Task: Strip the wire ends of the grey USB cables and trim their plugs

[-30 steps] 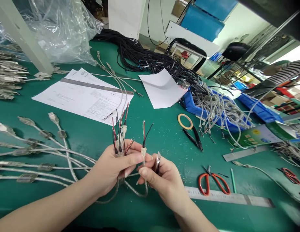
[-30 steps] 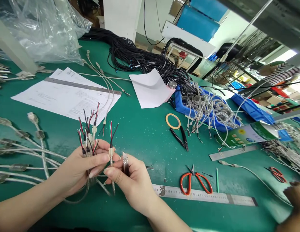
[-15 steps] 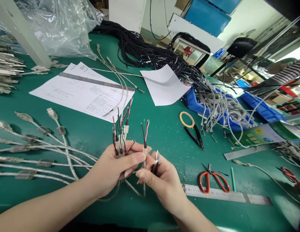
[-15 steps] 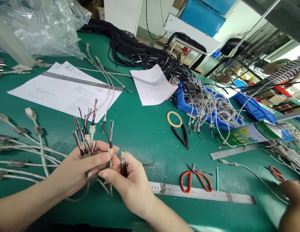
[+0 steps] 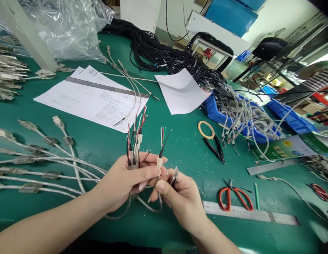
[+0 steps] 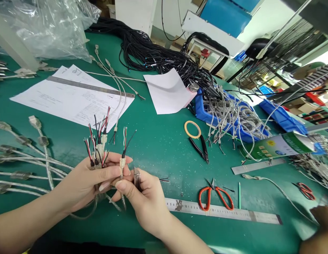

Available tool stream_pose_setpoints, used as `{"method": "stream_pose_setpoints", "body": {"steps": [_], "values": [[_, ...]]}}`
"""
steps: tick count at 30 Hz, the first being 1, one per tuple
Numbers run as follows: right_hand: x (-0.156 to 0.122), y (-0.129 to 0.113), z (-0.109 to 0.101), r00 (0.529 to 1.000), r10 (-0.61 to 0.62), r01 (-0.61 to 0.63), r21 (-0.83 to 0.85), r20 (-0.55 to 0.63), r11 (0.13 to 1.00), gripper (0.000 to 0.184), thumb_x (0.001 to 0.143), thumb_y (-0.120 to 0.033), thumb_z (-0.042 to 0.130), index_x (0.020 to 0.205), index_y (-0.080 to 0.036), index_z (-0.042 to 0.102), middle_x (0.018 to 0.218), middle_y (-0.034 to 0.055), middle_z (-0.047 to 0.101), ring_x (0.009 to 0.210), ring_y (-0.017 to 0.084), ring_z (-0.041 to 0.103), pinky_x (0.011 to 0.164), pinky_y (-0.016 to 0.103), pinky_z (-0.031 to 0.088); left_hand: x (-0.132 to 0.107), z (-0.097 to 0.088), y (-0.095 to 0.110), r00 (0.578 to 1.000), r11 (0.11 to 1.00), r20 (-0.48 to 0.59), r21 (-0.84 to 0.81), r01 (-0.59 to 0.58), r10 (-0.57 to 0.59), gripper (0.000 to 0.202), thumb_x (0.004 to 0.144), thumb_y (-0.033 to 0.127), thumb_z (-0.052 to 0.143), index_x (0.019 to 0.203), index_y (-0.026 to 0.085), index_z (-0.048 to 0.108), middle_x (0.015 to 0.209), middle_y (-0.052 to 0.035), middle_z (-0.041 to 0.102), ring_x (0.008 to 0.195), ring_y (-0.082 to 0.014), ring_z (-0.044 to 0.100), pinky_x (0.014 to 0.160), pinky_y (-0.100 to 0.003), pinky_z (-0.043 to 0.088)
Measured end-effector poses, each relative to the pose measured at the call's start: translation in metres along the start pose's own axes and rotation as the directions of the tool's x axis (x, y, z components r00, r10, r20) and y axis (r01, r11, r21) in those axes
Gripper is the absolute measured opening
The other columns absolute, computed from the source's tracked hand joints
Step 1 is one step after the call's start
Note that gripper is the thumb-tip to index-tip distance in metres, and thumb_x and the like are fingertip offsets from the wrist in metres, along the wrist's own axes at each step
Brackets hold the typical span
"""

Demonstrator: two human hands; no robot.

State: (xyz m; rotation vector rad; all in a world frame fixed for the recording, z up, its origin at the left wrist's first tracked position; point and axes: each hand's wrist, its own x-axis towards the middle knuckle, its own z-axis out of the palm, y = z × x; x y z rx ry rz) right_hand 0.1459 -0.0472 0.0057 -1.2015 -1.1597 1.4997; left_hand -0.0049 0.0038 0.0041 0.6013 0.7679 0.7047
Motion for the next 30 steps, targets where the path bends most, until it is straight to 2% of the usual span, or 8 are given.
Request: {"method": "stream_pose_setpoints", "body": {"steps": [3, 5, 7, 9, 13, 16, 21, 30], "values": [[-0.001, -0.001, -0.008, 0.998, -0.044, 0.04, -0.101, -0.04, 0.994, 0.029, 0.089, -0.043, 0.064, 0.072, -0.019, 0.063, 0.058, -0.0015, 0.061, 0.044, 0.008, 0.039, 0.047, 0.023, 0.034, -0.002, 0.0, 0.002, 0.998, 0.998, 0.026, 0.02, -0.053, 0.053, 0.019, 0.075, 0.035, 0.078, 0.081, 0.018, 0.072, 0.046, 0.0053, 0.05, 0.042, -0.0049, 0.037, 0.041, -0.018, 0.021], [-0.003, -0.003, -0.015, 0.976, -0.187, 0.154, -0.262, -0.108, 0.953, 0.022, 0.093, -0.039, 0.059, 0.084, -0.02, 0.065, 0.067, 0.0004, 0.064, 0.051, 0.009, 0.045, 0.05, 0.024, 0.037, -0.003, 0.0, 0.003, 0.995, 0.995, 0.022, 0.021, -0.094, 0.093, 0.015, 0.077, 0.033, 0.077, 0.08, 0.02, 0.07, 0.052, 0.0033, 0.058, 0.042, -0.0042, 0.035, 0.042, -0.019, 0.021], [-0.006, -0.005, -0.023, 0.929, -0.353, 0.27, -0.454, -0.109, 0.849, 0.024, 0.1, -0.036, 0.046, 0.11, -0.023, 0.064, 0.086, 0.0037, 0.066, 0.068, 0.013, 0.054, 0.059, 0.027, 0.041, -0.004, 0.0, 0.003, 0.996, 0.996, 0.022, 0.028, -0.09, 0.09, 0.015, 0.076, 0.032, 0.077, 0.082, 0.02, 0.071, 0.062, -0.0007, 0.068, 0.041, -0.003, 0.033, 0.042, -0.019, 0.019], [-0.009, -0.008, -0.029, 0.885, -0.462, 0.335, -0.619, -0.05, 0.71, 0.035, 0.103, -0.03, 0.035, 0.132, -0.027, 0.054, 0.1, 0.0058, 0.063, 0.085, 0.017, 0.056, 0.071, 0.031, 0.044, -0.005, 0.0, 0.003, 0.997, 0.997, 0.026, 0.033, -0.073, 0.072, 0.016, 0.074, 0.032, 0.078, 0.083, 0.019, 0.071, 0.067, -0.0034, 0.072, 0.04, -0.0028, 0.033, 0.041, -0.019, 0.019], [-0.01, -0.011, -0.029, 0.84, -0.531, 0.389, -0.802, 0.108, 0.453, 0.042, 0.1, -0.018, 0.042, 0.142, -0.024, 0.045, 0.101, 0.0057, 0.061, 0.089, 0.018, 0.053, 0.079, 0.035, 0.041, -0.003, 0.0, 0.001, 0.998, 0.997, 0.001, 0.046, -0.063, 0.063, 0.017, 0.071, 0.03, 0.079, 0.079, 0.019, 0.069, 0.063, -0.0024, 0.07, 0.04, -0.0029, 0.035, 0.041, -0.018, 0.018], [-0.008, -0.01, -0.026, 0.824, -0.535, 0.414, -0.841, 0.184, 0.348, 0.044, 0.097, -0.017, 0.048, 0.141, -0.017, 0.044, 0.094, 0.0069, 0.062, 0.08, 0.018, 0.048, 0.072, 0.034, 0.04, -0.003, 0.0, 0.001, 0.999, 0.997, -0.001, 0.051, -0.054, 0.054, 0.018, 0.07, 0.029, 0.079, 0.077, 0.018, 0.066, 0.06, -0.0008, 0.067, 0.04, -0.0026, 0.034, 0.04, -0.018, 0.018], [-0.004, -0.007, -0.024, 0.793, -0.564, 0.432, -0.865, 0.23, 0.255, 0.039, 0.097, -0.018, 0.048, 0.135, -0.007, 0.05, 0.088, 0.0094, 0.062, 0.075, 0.019, 0.044, 0.066, 0.035, 0.038, -0.003, 0.0, 0.001, 1.0, 0.998, 0.019, 0.057, -0.008, 0.007, 0.024, 0.068, 0.028, 0.081, 0.078, 0.017, 0.063, 0.059, 0.0022, 0.064, 0.042, -0.0029, 0.036, 0.041, -0.017, 0.02], [-0.003, -0.006, -0.022, 0.767, -0.6, 0.429, -0.877, 0.228, 0.215, 0.033, 0.097, -0.018, 0.05, 0.127, -0.004, 0.056, 0.084, 0.0091, 0.062, 0.072, 0.019, 0.045, 0.064, 0.034, 0.038, -0.003, -0.002, 0.001, 1.0, 1.0, 0.027, 0.027, 0.013, -0.014, 0.025, 0.068, 0.027, 0.082, 0.08, 0.017, 0.062, 0.059, 0.0, 0.07, 0.042, -0.0023, 0.036, 0.041, -0.016, 0.021]]}}
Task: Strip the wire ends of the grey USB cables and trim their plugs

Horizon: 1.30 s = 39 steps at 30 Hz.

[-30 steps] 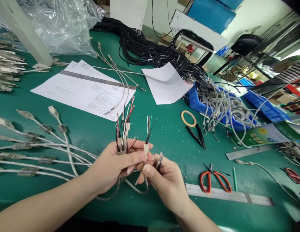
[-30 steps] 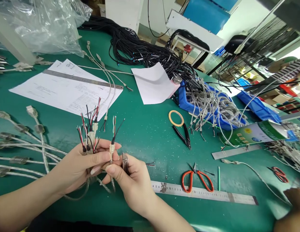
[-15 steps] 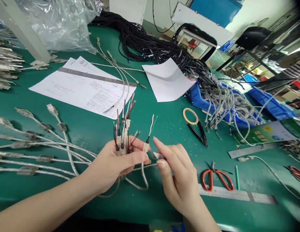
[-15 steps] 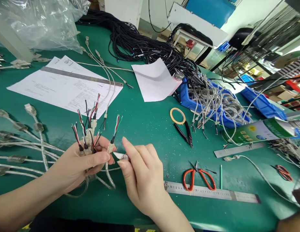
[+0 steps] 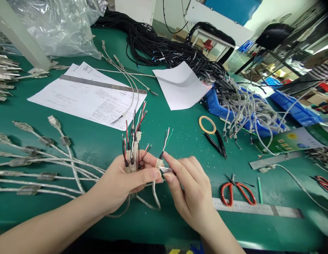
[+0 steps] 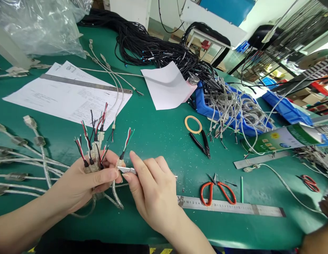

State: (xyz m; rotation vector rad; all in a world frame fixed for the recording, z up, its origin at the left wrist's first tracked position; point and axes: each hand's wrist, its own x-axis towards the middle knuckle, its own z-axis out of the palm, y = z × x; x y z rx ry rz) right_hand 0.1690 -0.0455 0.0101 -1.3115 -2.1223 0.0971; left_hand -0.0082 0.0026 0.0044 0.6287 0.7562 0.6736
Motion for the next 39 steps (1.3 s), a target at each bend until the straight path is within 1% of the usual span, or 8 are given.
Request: {"method": "stream_pose_setpoints", "body": {"steps": [6, 11, 17, 20, 26, 29, 36, 39], "values": [[0.0014, 0.0, 0.0027, 0.999, -0.02, 0.018, -0.037, -0.035, 0.999, 0.033, 0.097, -0.017, 0.05, 0.124, 0.0, 0.057, 0.081, 0.0095, 0.062, 0.071, 0.018, 0.045, 0.063, 0.034, 0.038, 0.0003, 0.0021, 0.0006, 1.0, 1.0, -0.006, -0.006, 0.002, -0.002, 0.027, 0.067, 0.027, 0.083, 0.077, 0.017, 0.06, 0.057, -0.0003, 0.07, 0.04, -0.0016, 0.035, 0.04, -0.015, 0.02], [0.0009, -0.001, 0.0042, 0.999, -0.01, 0.008, -0.057, -0.041, 0.998, 0.032, 0.098, -0.018, 0.049, 0.123, 0.0, 0.058, 0.08, 0.0096, 0.062, 0.069, 0.018, 0.045, 0.062, 0.034, 0.037, 0.0008, 0.0035, 0.0007, 0.999, 1.0, -0.04, 0.008, -0.006, 0.006, 0.03, 0.064, 0.027, 0.084, 0.075, 0.016, 0.059, 0.054, 0.0, 0.068, 0.04, -0.0025, 0.038, 0.04, -0.015, 0.019], [0.0007, -0.0008, 0.0039, 0.993, -0.049, 0.029, -0.181, -0.107, 0.983, 0.032, 0.098, -0.02, 0.048, 0.123, -0.001, 0.057, 0.081, 0.01, 0.063, 0.071, 0.019, 0.046, 0.065, 0.034, 0.039, -0.0004, 0.002, -0.0008, 1.0, 1.0, -0.017, 0.028, -0.01, 0.01, 0.029, 0.067, 0.031, 0.082, 0.076, 0.016, 0.059, 0.059, -0.0013, 0.07, 0.04, -0.002, 0.035, 0.041, -0.017, 0.018], [0.0011, -0.0002, 0.0023, 0.993, -0.037, 0.022, -0.128, -0.109, 0.992, 0.032, 0.099, -0.019, 0.047, 0.123, -0.001, 0.058, 0.082, 0.0099, 0.063, 0.072, 0.018, 0.047, 0.065, 0.034, 0.039, -0.0014, 0.0012, -0.0004, 1.0, 0.999, -0.018, 0.043, -0.022, 0.023, 0.029, 0.069, 0.033, 0.082, 0.077, 0.016, 0.06, 0.06, -0.0013, 0.07, 0.041, -0.0026, 0.037, 0.042, -0.018, 0.019], [0.0029, -0.0018, 0.0001, 0.998, -0.008, 0.007, -0.015, -0.055, 1.0, 0.032, 0.096, -0.016, 0.049, 0.121, 0.0, 0.059, 0.085, 0.0108, 0.064, 0.072, 0.018, 0.048, 0.063, 0.034, 0.038, -0.0012, 0.0015, -0.001, 0.999, 0.999, -0.034, 0.043, -0.02, 0.021, 0.03, 0.068, 0.035, 0.083, 0.078, 0.017, 0.06, 0.059, 0.0012, 0.066, 0.044, -0.003, 0.038, 0.043, -0.017, 0.022], [0.0039, -0.0029, 0.0003, 0.999, -0.028, 0.027, -0.02, -0.035, 0.999, 0.032, 0.096, -0.017, 0.049, 0.12, 0.0, 0.06, 0.085, 0.0113, 0.065, 0.072, 0.019, 0.048, 0.063, 0.035, 0.038, -0.0007, 0.0018, -0.0026, 0.998, 0.999, -0.054, 0.03, -0.01, 0.012, 0.033, 0.065, 0.035, 0.085, 0.076, 0.016, 0.06, 0.058, 0.0029, 0.062, 0.047, -0.0039, 0.042, 0.043, -0.016, 0.023], [0.0022, -0.0008, 0.0019, 0.995, -0.044, 0.032, -0.132, -0.086, 0.991, 0.03, 0.096, -0.02, 0.05, 0.119, -0.003, 0.06, 0.083, 0.0101, 0.064, 0.073, 0.019, 0.049, 0.064, 0.034, 0.041, -0.0011, 0.0024, -0.0018, 0.999, 1.0, -0.033, 0.024, -0.011, 0.012, 0.033, 0.065, 0.034, 0.085, 0.075, 0.016, 0.059, 0.057, 0.0021, 0.064, 0.042, -0.0025, 0.038, 0.041, -0.016, 0.021], [0.0007, 0.0005, 0.004, 0.997, -0.028, 0.02, -0.094, -0.077, 0.995, 0.03, 0.098, -0.022, 0.047, 0.121, -0.006, 0.058, 0.086, 0.0101, 0.064, 0.076, 0.019, 0.052, 0.065, 0.035, 0.042, -0.0008, 0.0025, -0.0015, 0.999, 1.0, -0.041, 0.026, -0.008, 0.009, 0.031, 0.066, 0.032, 0.085, 0.075, 0.017, 0.059, 0.057, 0.0011, 0.065, 0.043, -0.0035, 0.038, 0.042, -0.017, 0.021]]}}
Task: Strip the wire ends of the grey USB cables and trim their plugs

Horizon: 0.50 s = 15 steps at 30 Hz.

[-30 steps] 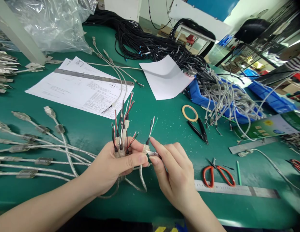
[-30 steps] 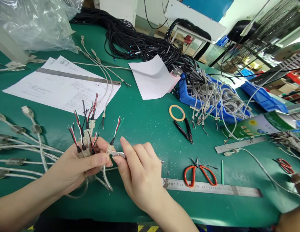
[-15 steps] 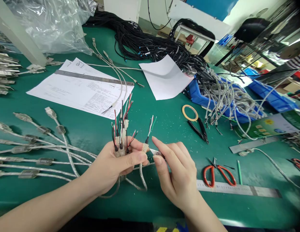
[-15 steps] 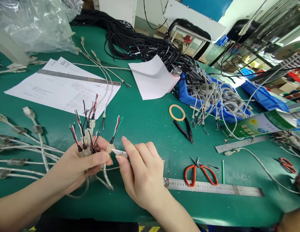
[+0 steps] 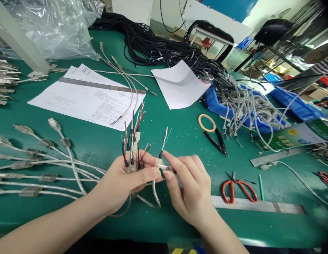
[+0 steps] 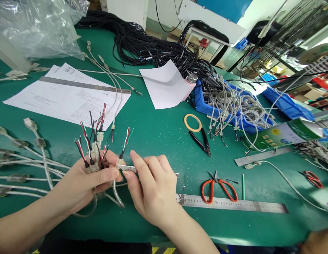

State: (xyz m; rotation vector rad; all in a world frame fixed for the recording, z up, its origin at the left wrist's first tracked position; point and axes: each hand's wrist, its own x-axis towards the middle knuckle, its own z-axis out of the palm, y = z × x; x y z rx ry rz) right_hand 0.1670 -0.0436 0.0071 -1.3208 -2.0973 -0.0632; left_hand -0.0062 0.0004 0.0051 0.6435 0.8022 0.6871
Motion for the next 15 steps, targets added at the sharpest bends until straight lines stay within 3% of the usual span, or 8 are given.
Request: {"method": "stream_pose_setpoints", "body": {"steps": [6, 11, 15], "values": [[-0.001, -0.001, 0.0, 0.995, 0.101, -0.097, 0.131, -0.021, 0.987, 0.031, 0.098, -0.025, 0.047, 0.124, -0.011, 0.056, 0.089, 0.0085, 0.06, 0.08, 0.019, 0.053, 0.067, 0.034, 0.044, -0.001, 0.0, -0.001, 1.0, 1.0, 0.009, 0.025, 0.003, -0.003, 0.028, 0.066, 0.032, 0.084, 0.076, 0.017, 0.062, 0.06, 0.0004, 0.065, 0.045, -0.0049, 0.04, 0.042, -0.018, 0.021], [-0.002, -0.007, -0.007, 0.953, 0.295, -0.288, 0.471, 0.061, 0.834, 0.019, 0.092, -0.009, 0.054, 0.106, -0.018, 0.062, 0.083, 0.0011, 0.058, 0.072, 0.011, 0.053, 0.06, 0.024, 0.044, -0.001, 0.0, -0.003, 0.997, 0.996, 0.019, 0.043, -0.078, 0.077, 0.019, 0.069, 0.025, 0.083, 0.074, 0.018, 0.066, 0.062, 0.0047, 0.063, 0.046, -0.0034, 0.042, 0.044, -0.017, 0.029], [-0.002, -0.009, -0.01, 0.967, 0.25, -0.237, 0.499, 0.041, 0.834, 0.023, 0.089, -0.005, 0.058, 0.107, -0.017, 0.065, 0.082, 0.0014, 0.061, 0.07, 0.01, 0.055, 0.058, 0.023, 0.047, 0.001, 0.0, -0.006, 0.988, 0.988, 0.057, 0.063, -0.145, 0.141, 0.013, 0.072, 0.021, 0.082, 0.075, 0.019, 0.069, 0.071, 0.0055, 0.069, 0.053, -0.0035, 0.049, 0.053, -0.016, 0.04]]}}
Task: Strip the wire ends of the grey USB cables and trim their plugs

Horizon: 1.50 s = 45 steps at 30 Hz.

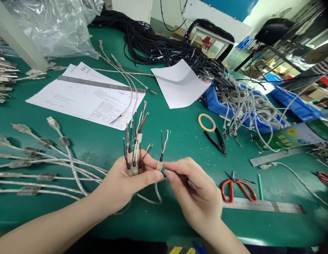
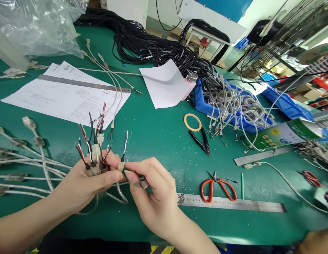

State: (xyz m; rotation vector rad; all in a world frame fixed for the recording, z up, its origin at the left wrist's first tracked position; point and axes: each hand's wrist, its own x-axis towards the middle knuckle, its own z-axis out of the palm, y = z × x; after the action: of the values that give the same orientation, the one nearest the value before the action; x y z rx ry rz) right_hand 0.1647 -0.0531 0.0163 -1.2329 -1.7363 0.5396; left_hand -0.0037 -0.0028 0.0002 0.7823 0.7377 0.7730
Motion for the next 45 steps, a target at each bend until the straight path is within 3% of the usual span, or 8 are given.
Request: {"method": "stream_pose_setpoints", "body": {"steps": [5, 13, 20, 26, 33, 37, 40, 45], "values": [[-0.001, -0.002, 0.003, 0.995, -0.093, 0.084, -0.197, -0.038, 0.977, 0.024, 0.086, -0.003, 0.06, 0.105, -0.017, 0.067, 0.08, 0.0034, 0.064, 0.067, 0.013, 0.057, 0.056, 0.026, 0.049, -0.001, 0.0, -0.003, 1.0, 0.999, 0.007, 0.033, 0.007, -0.007, 0.014, 0.073, 0.022, 0.082, 0.077, 0.019, 0.069, 0.076, 0.0033, 0.071, 0.073, -0.0092, 0.062, 0.069, -0.018, 0.049], [-0.004, -0.001, 0.007, 0.964, -0.266, 0.234, -0.382, -0.031, 0.894, 0.018, 0.084, -0.004, 0.06, 0.099, -0.014, 0.061, 0.079, 0.0062, 0.065, 0.067, 0.016, 0.055, 0.055, 0.03, 0.046, -0.002, 0.003, 0.006, 0.999, 0.994, 0.022, 0.103, 0.023, -0.025, 0.018, 0.069, 0.014, 0.082, 0.07, 0.019, 0.065, 0.071, 0.0036, 0.069, 0.067, -0.0108, 0.061, 0.063, -0.02, 0.048], [0.001, 0.001, 0.002, 0.981, -0.131, 0.079, -0.319, -0.145, 0.945, 0.015, 0.086, -0.004, 0.058, 0.092, -0.018, 0.059, 0.077, 0.0017, 0.061, 0.067, 0.012, 0.056, 0.058, 0.025, 0.047, -0.001, -0.001, 0.0, 0.999, 0.992, 0.032, 0.122, 0.035, -0.039, 0.011, 0.075, 0.023, 0.078, 0.081, 0.02, 0.07, 0.078, 0.0009, 0.068, 0.073, -0.0134, 0.061, 0.064, -0.023, 0.047], [0.002, 0.007, -0.015, 0.89, -0.04, -0.071, -0.224, -0.454, 0.972, 0.013, 0.091, -0.01, 0.057, 0.093, -0.021, 0.063, 0.075, 0.0013, 0.057, 0.062, 0.013, 0.052, 0.054, 0.027, 0.043, 0.001, -0.006, 0.0, 0.996, 0.986, 0.039, 0.15, 0.07, -0.077, 0.014, 0.088, 0.025, 0.065, 0.101, 0.023, 0.07, 0.079, 0.0003, 0.065, 0.074, -0.0136, 0.062, 0.074, -0.027, 0.048], [0.009, 0.005, -0.004, 0.966, 0.249, -0.256, 0.131, 0.063, 0.958, 0.006, 0.09, -0.023, 0.063, 0.091, -0.019, 0.068, 0.079, 0.0014, 0.063, 0.065, 0.011, 0.059, 0.055, 0.023, 0.049, 0.002, 0.001, -0.005, 0.979, 0.988, 0.159, 0.106, 0.113, -0.129, 0.017, 0.085, 0.029, 0.069, 0.098, 0.019, 0.069, 0.088, -0.0033, 0.074, 0.085, -0.0194, 0.069, 0.091, -0.037, 0.052], [0.011, 0.011, 0.001, 0.947, 0.32, -0.317, 0.26, 0.03, 0.912, 0.018, 0.091, -0.027, 0.06, 0.077, -0.017, 0.064, 0.071, 0.0005, 0.059, 0.06, 0.009, 0.054, 0.053, 0.021, 0.045, 0.003, 0.001, -0.001, 0.995, 0.994, 0.023, 0.048, 0.096, -0.097, 0.013, 0.088, 0.03, 0.066, 0.091, 0.018, 0.069, 0.088, -0.0024, 0.072, 0.087, -0.0163, 0.067, 0.088, -0.03, 0.052], [0.01, 0.017, -0.001, 0.9, 0.434, -0.395, 0.462, 0.024, 0.794, 0.026, 0.091, -0.035, 0.062, 0.074, -0.015, 0.063, 0.068, 0.0004, 0.058, 0.049, 0.005, 0.04, 0.045, 0.019, 0.036, 0.006, -0.001, 0.008, 0.984, 0.996, -0.157, -0.041, 0.082, -0.088, 0.014, 0.089, 0.028, 0.063, 0.08, 0.017, 0.064, 0.057, 0.0048, 0.055, 0.056, -0.008, 0.053, 0.059, -0.019, 0.047], [0.014, 0.016, 0.002, 0.84, 0.527, -0.469, 0.654, 0.124, 0.593, 0.032, 0.088, -0.038, 0.066, 0.067, -0.013, 0.062, 0.069, 0.0016, 0.061, 0.045, 0.002, 0.032, 0.041, 0.019, 0.028, 0.004, -0.001, 0.008, 0.984, 0.976, 0.038, 0.144, 0.165, -0.172, 0.018, 0.08, 0.033, 0.074, 0.088, 0.018, 0.068, 0.047, 0.0101, 0.034, 0.043, -0.0046, 0.027, 0.042, -0.019, 0.02]]}}
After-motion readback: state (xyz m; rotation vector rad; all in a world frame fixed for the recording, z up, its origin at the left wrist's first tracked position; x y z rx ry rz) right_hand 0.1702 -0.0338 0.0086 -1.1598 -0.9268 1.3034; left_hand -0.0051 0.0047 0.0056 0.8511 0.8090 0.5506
